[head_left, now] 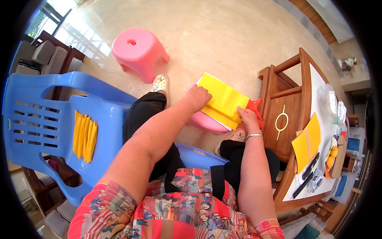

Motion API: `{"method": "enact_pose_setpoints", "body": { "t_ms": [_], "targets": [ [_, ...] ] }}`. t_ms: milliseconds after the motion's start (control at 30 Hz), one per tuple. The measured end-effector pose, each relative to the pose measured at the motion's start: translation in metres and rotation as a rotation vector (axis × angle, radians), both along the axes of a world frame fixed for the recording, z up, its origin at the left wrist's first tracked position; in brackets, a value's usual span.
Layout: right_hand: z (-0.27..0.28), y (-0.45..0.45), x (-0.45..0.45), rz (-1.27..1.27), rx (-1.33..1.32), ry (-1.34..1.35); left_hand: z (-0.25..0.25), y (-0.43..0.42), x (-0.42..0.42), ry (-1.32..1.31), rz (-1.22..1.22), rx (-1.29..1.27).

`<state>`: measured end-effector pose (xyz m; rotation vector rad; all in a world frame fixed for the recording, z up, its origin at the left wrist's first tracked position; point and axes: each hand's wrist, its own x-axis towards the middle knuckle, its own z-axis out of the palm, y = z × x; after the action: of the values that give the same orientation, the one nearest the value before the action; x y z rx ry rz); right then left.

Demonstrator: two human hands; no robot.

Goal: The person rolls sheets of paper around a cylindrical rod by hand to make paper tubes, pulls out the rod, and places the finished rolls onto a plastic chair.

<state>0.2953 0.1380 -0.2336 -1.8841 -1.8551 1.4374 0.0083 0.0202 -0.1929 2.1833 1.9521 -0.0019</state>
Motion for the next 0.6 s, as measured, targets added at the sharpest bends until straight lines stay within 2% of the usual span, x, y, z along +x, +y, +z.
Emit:
{"method": "enact_pose_setpoints", "body": {
  "t_ms": [33,133,233,333,433,533,600],
  "targets": [
    [0.001,-0.001,0.004,-0.009,-0.079,0.108,0.0,-0.001,0.0,-0.004,-0.001,0.007],
    [0.011,-0.007,0.021,0.16,-0.123,0.048,0.003,-0.002,-0.001,0.005,-0.021,0.019],
    [0.001,-0.009,0.022,0.153,-0.111,-0.01,0.005,-0.003,-0.001,0.035,-0.054,0.016],
    [-0.001,-0.001,0.026,0.057,-0.276,0.011,0.006,-0.004,-0.002,0.036,-0.055,0.02],
    [-0.001,-0.003,0.027,0.041,-0.151,-0.038,0.007,-0.004,-0.002,0.049,-0.054,0.009],
    [0.013,-0.004,0.022,0.168,0.214,-0.376,0.006,-0.003,-0.002,0.055,-0.052,-0.001],
    [0.051,-0.023,-0.007,0.105,0.516,-0.304,0.004,-0.004,-0.002,0.048,-0.051,0.003]
  ]
}}
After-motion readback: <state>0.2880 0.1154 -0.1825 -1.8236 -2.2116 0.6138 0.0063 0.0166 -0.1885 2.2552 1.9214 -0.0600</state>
